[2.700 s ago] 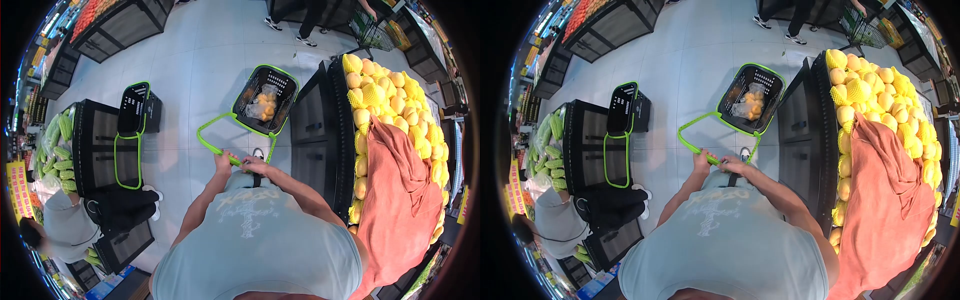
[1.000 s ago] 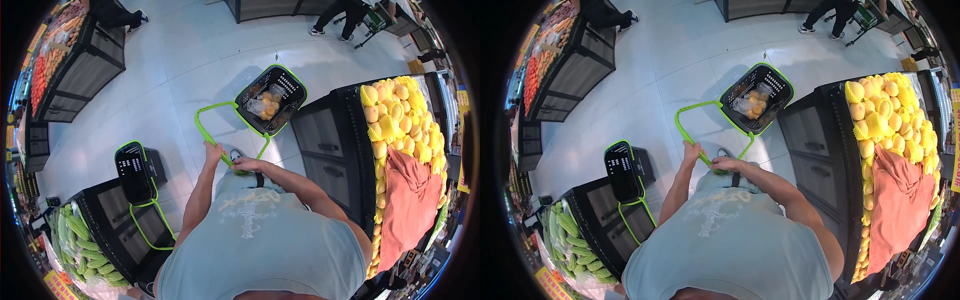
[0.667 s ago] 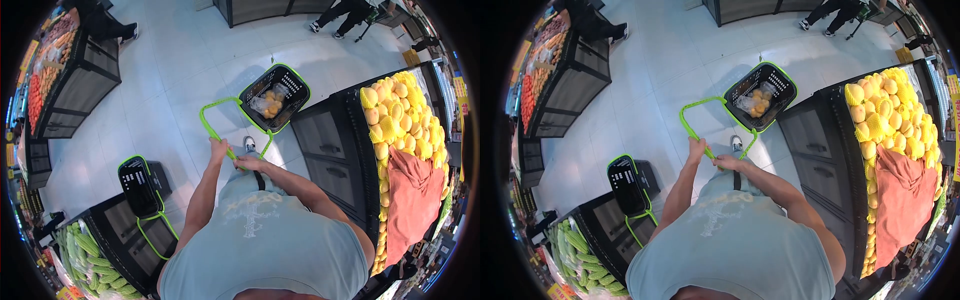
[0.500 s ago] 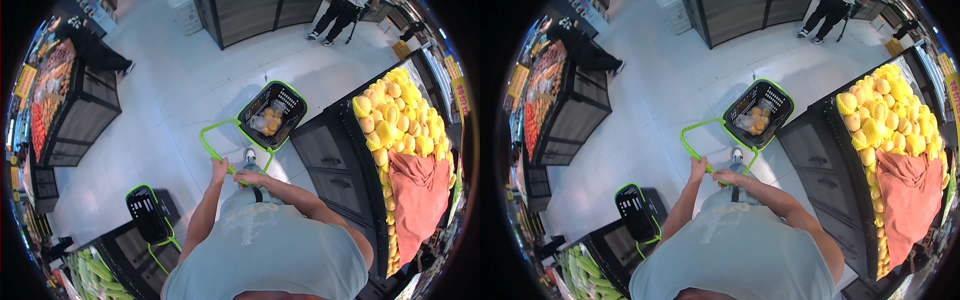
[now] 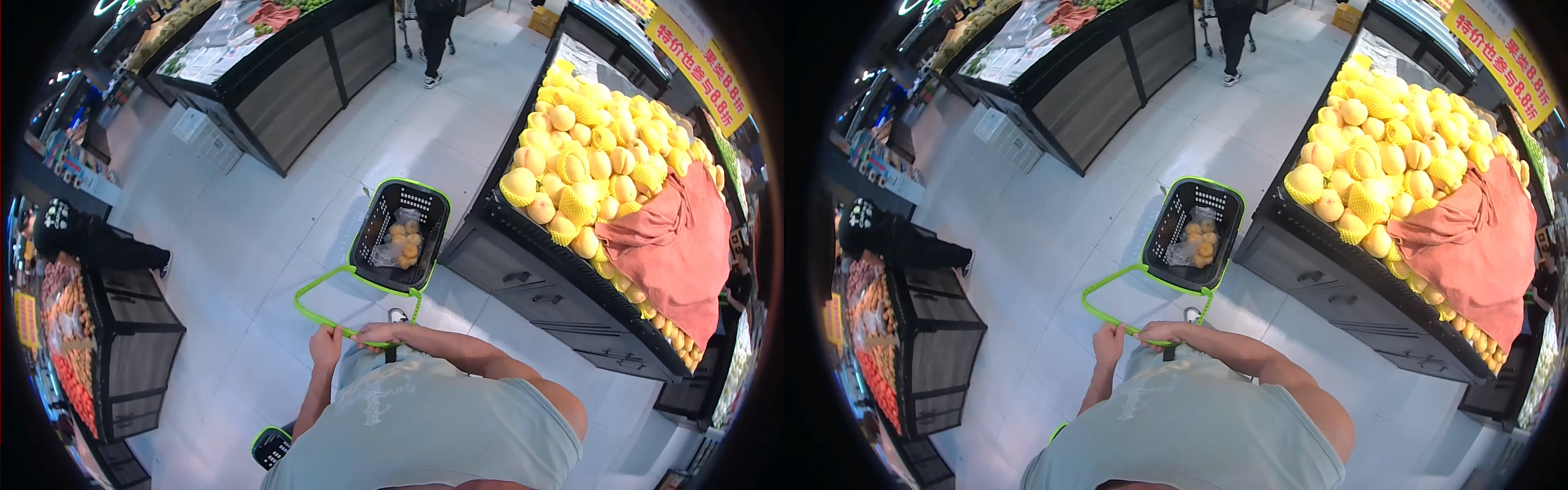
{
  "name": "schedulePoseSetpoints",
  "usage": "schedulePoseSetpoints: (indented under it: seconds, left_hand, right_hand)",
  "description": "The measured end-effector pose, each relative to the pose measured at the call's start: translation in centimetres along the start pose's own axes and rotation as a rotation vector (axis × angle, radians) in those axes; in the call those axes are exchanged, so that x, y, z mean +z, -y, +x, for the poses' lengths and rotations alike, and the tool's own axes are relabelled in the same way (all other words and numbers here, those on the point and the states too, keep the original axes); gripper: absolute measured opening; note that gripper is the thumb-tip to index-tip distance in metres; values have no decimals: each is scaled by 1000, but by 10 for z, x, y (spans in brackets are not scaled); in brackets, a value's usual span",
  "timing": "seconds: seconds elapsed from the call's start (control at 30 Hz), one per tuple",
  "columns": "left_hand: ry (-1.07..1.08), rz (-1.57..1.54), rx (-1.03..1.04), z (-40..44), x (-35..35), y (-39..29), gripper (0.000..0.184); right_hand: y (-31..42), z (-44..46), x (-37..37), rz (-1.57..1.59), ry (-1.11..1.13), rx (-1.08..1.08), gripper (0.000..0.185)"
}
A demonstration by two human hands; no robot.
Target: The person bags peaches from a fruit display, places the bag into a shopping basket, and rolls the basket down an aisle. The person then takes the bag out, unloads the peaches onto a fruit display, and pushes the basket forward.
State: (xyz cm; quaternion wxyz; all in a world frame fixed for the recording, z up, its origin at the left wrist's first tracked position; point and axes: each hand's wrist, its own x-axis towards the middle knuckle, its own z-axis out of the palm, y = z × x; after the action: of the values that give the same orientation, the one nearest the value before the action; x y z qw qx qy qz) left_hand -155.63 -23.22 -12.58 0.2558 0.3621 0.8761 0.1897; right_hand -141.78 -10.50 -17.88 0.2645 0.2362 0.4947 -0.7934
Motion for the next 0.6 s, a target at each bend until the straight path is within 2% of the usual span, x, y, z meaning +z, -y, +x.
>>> schedulePoseSetpoints:
  seconds: [0.03, 0.1, 0.2, 0.33, 0.4, 0.53, 0.6]
  left_hand:
    - [13, 4, 17, 7, -4, -3, 24]
    - [-302, 84, 386, 25, -10, -12, 22]
    - [-207, 268, 570, 52, -19, -28, 30]
    - [-31, 425, 673, 86, -27, -20, 31]
    - [24, 466, 697, 108, -17, -12, 24]
    - [18, 512, 875, 167, -19, 14, 16]
    - [-22, 387, 1012, 192, -24, 26, 14]
  right_hand:
    - [3, -1, -3, -4, -21, -22, 48]
    - [9, -1, -10, 13, -61, -41, 49]
    - [17, -3, -19, 31, -149, -61, 51]
    - [27, -6, -24, -85, -272, -113, 52]
    - [26, -1, -28, -99, -322, -135, 53]
    - [46, 18, -22, -57, -453, -133, 53]
    - [58, 33, -18, -6, -509, -102, 53]
